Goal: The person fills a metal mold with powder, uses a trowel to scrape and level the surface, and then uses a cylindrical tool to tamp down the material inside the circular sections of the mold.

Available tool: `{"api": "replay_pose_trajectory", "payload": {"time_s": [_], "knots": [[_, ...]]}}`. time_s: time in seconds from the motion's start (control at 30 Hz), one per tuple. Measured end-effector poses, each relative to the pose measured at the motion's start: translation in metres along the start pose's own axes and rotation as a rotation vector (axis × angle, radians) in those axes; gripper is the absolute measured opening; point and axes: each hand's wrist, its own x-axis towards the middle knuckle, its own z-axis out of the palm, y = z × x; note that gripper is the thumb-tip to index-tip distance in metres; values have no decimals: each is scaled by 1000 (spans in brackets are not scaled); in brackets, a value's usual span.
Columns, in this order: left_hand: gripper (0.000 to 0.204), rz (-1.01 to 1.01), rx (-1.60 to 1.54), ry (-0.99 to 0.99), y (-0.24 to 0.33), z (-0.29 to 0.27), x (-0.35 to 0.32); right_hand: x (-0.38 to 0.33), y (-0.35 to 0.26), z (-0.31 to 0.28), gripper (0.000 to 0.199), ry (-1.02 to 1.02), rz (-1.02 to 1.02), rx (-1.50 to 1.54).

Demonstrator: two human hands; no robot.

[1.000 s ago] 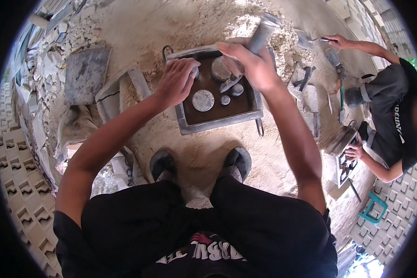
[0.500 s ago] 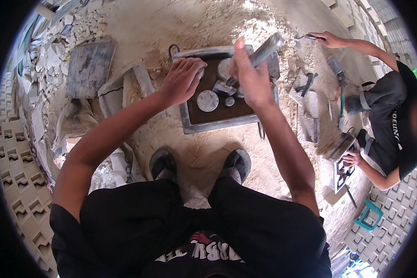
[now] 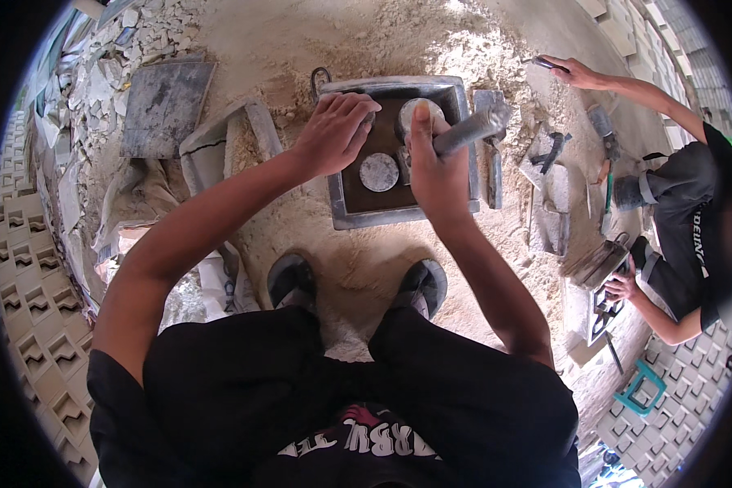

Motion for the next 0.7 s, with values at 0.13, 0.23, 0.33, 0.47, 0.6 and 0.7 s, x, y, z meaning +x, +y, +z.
{"api": "replay_pose_trajectory", "payload": {"time_s": [0.13,0.23,0.33,0.47,0.6,0.7], "knots": [[31,4,-9,6,-4,-3,-5,-18,-35,-11,34,-53,-30,108],[31,5,-11,15,-3,0,-3,-34,-9,-6,39,-110,-58,-43],[30,2,16,9,-5,2,-5,-35,-15,-14,42,-164,4,-92],[32,4,5,1,-6,-1,-6,-43,-28,-24,41,-127,-40,-42],[34,0,8,-4,-2,1,-1,-28,-3,-36,44,-235,6,24],[35,-13,18,-15,-4,-1,-9,-30,-15,-35,43,-254,60,363]]}}
